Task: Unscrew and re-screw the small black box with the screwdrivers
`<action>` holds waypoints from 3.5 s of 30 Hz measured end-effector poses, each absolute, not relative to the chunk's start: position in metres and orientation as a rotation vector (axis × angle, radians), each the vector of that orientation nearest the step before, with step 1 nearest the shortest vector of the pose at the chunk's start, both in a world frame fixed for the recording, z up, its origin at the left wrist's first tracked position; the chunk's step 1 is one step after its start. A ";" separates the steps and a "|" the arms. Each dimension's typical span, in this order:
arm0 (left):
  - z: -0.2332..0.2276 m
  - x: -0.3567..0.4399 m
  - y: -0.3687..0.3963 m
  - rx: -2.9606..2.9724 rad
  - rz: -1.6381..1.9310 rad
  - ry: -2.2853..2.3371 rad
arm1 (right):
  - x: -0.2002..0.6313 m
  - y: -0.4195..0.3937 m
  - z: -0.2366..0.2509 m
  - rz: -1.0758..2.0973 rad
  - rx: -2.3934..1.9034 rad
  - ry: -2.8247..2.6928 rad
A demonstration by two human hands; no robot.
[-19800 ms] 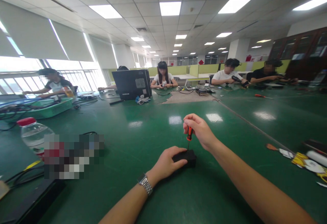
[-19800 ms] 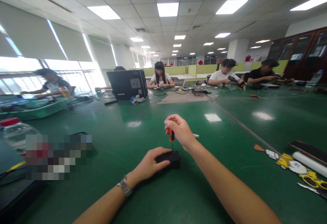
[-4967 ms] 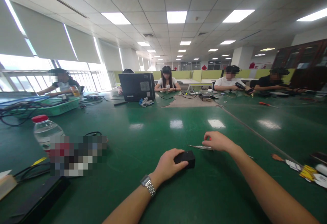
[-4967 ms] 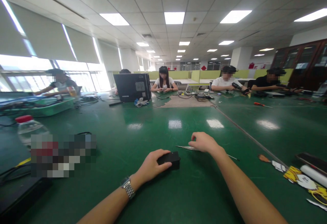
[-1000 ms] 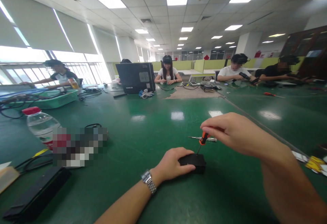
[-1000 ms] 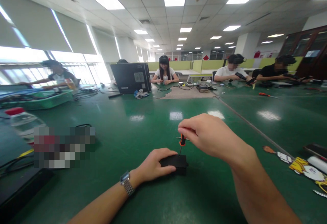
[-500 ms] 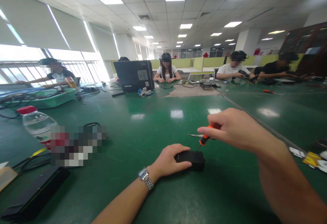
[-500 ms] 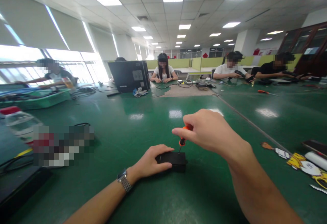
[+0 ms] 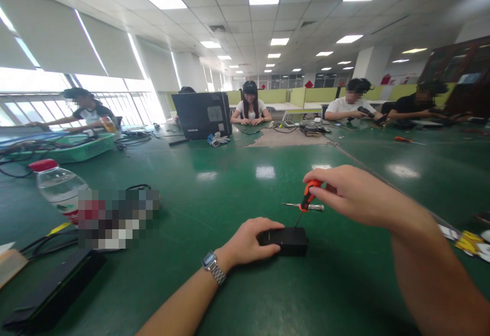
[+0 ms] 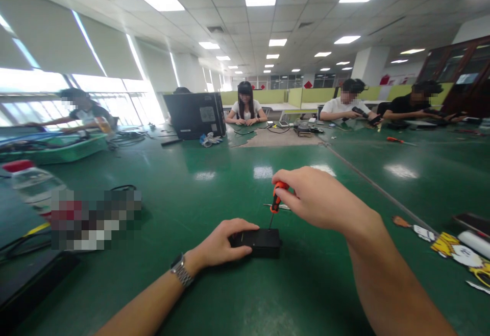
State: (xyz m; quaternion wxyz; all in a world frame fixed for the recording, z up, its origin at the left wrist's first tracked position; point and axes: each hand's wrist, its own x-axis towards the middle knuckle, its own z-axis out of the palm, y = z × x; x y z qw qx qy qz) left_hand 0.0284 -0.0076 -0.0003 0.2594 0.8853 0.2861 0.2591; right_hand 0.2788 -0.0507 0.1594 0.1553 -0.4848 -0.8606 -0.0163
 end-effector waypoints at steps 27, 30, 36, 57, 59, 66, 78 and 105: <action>-0.001 0.034 -0.011 2.424 0.738 0.843 | 0.268 -0.059 0.158 -0.076 -1.287 -2.531; -0.001 0.034 -0.011 2.429 0.745 0.836 | 0.268 -0.060 0.158 -0.065 -1.289 -2.540; -0.001 0.034 -0.011 2.424 0.733 0.835 | 0.266 -0.061 0.158 -0.074 -1.254 -2.536; -0.001 0.033 -0.011 2.441 0.737 0.830 | 0.266 -0.061 0.160 -0.077 -1.223 -2.534; -0.001 0.034 -0.011 2.442 0.739 0.827 | 0.266 -0.061 0.160 -0.073 -1.229 -2.542; -0.002 0.034 -0.011 2.443 0.730 0.838 | 0.262 -0.064 0.160 -0.081 -1.227 -2.518; 0.000 0.034 -0.011 2.441 0.753 0.846 | 0.252 -0.071 0.161 0.005 -1.184 -2.546; 0.001 0.034 -0.012 2.414 0.740 0.831 | 0.240 -0.063 0.151 -0.039 -1.262 -2.413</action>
